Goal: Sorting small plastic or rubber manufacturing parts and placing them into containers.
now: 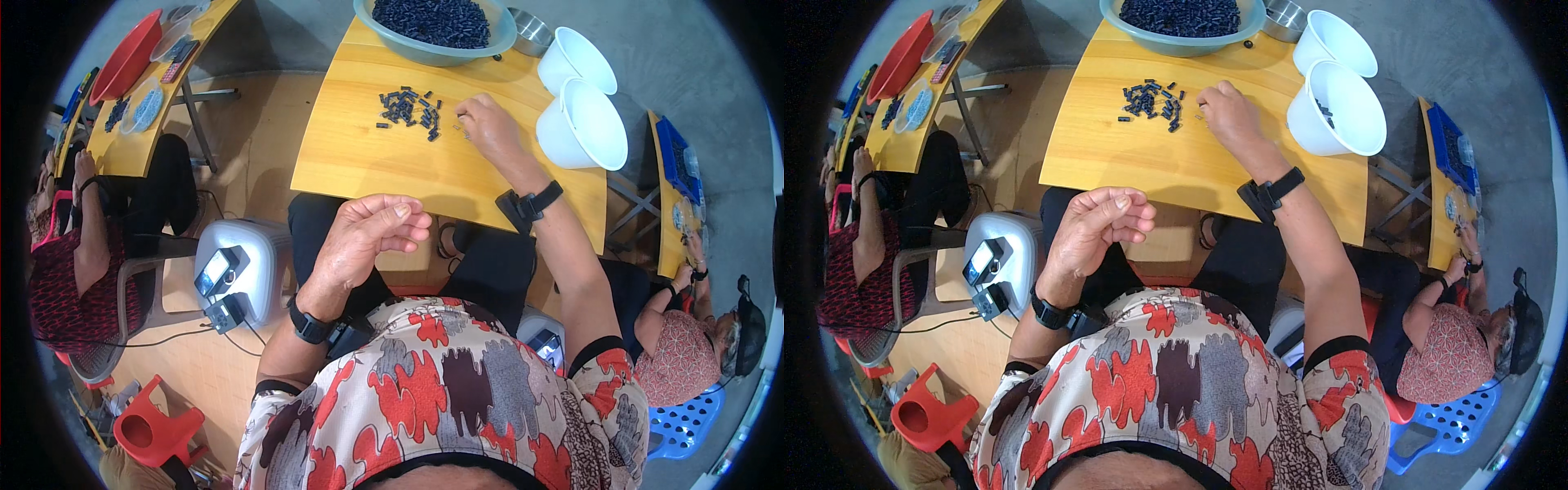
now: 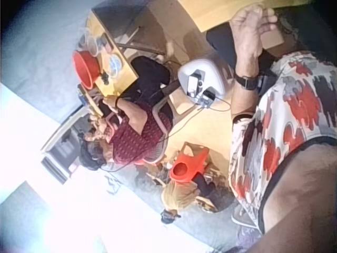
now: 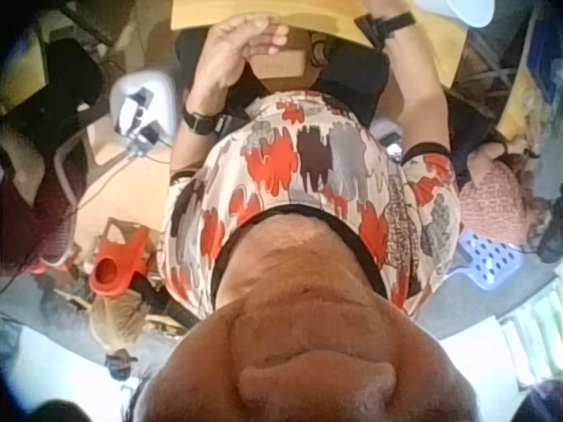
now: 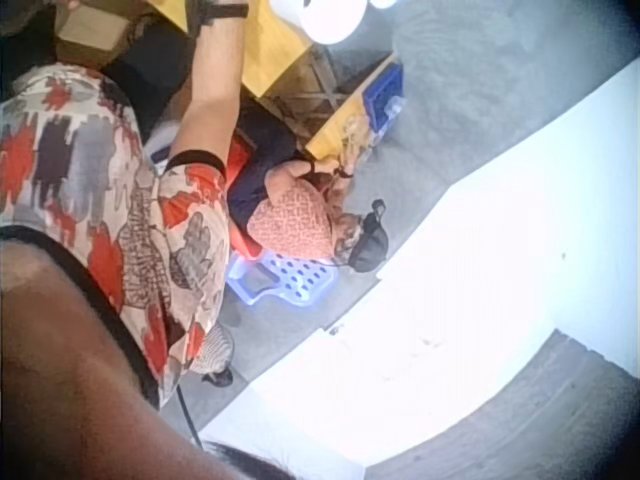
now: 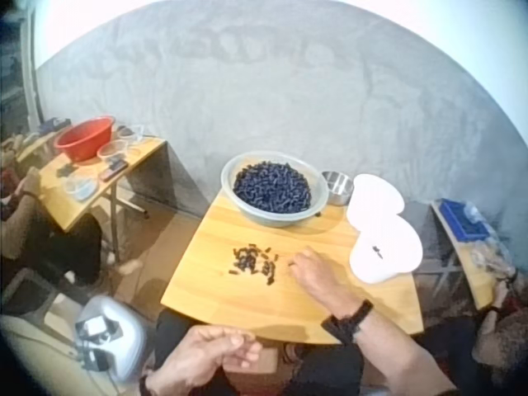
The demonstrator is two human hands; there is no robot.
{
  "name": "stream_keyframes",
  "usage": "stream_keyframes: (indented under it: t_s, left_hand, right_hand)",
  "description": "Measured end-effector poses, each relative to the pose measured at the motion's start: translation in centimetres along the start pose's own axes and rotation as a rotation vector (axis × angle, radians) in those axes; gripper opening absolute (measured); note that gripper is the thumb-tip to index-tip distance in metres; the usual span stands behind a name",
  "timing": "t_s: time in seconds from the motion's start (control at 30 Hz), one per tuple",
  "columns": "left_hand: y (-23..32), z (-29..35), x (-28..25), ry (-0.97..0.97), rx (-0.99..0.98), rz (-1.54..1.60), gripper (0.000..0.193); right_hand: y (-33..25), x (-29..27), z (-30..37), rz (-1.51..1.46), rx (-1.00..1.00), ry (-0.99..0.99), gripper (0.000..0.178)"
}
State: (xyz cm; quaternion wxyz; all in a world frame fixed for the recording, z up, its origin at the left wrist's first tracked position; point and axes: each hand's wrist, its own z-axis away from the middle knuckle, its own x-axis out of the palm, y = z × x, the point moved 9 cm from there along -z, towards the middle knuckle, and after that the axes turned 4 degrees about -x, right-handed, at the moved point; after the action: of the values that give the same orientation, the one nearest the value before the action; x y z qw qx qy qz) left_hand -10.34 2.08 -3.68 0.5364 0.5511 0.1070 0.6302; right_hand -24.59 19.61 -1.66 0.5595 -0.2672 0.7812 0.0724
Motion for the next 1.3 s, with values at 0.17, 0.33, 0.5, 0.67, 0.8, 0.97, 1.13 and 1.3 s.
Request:
stream_keyframes:
  t_s: [0.17, 0.33, 0.5, 0.67, 0.8, 0.97, 1.13, 1.3]
  left_hand:
    - [0.1, -0.1, 0.0, 0.018, 0.002, -0.005, 0.023]
    - [0.4, -0.2, 0.6, 0.021, 0.033, -0.043, 0.022]
    - [0.9, -0.2, 1.1, 0.022, 0.096, -0.044, 0.020]
    - [1.6, 0.2, 1.8, 0.032, 0.156, -0.020, 0.019]
    - [1.8, 0.6, 2.2, 0.036, 0.188, -0.003, 0.022]
    - [1.8, 1.0, 2.2, 0.044, 0.222, -0.026, 0.022]
    - [2.0, 1.4, 2.3, 0.021, 0.244, -0.008, 0.018]
    - [2.0, 1.4, 2.2, 0.008, 0.251, 0.007, 0.017]
  right_hand:
    - [1.0, -0.5, 1.6, -0.621, 0.249, 0.057, 0.013]
    - [-1.8, -1.9, 4.0, -1.009, 0.383, 0.004, 0.016]
    - [-5.2, -3.2, 5.5, -1.273, 0.431, -0.009, 0.014]
    - [-7.8, -5.3, 6.3, -1.281, 0.342, 0.017, 0.013]
    - [-9.8, -6.8, 6.4, -1.131, 0.254, 0.044, 0.013]
    - [-11.8, -8.3, 6.4, -1.012, 0.107, 0.089, 0.019]
    - [-12.2, -8.5, 6.6, -0.952, 0.085, 0.108, 0.028]
    - [-12.5, -8.5, 6.7, -0.996, 0.079, 0.122, 0.033]
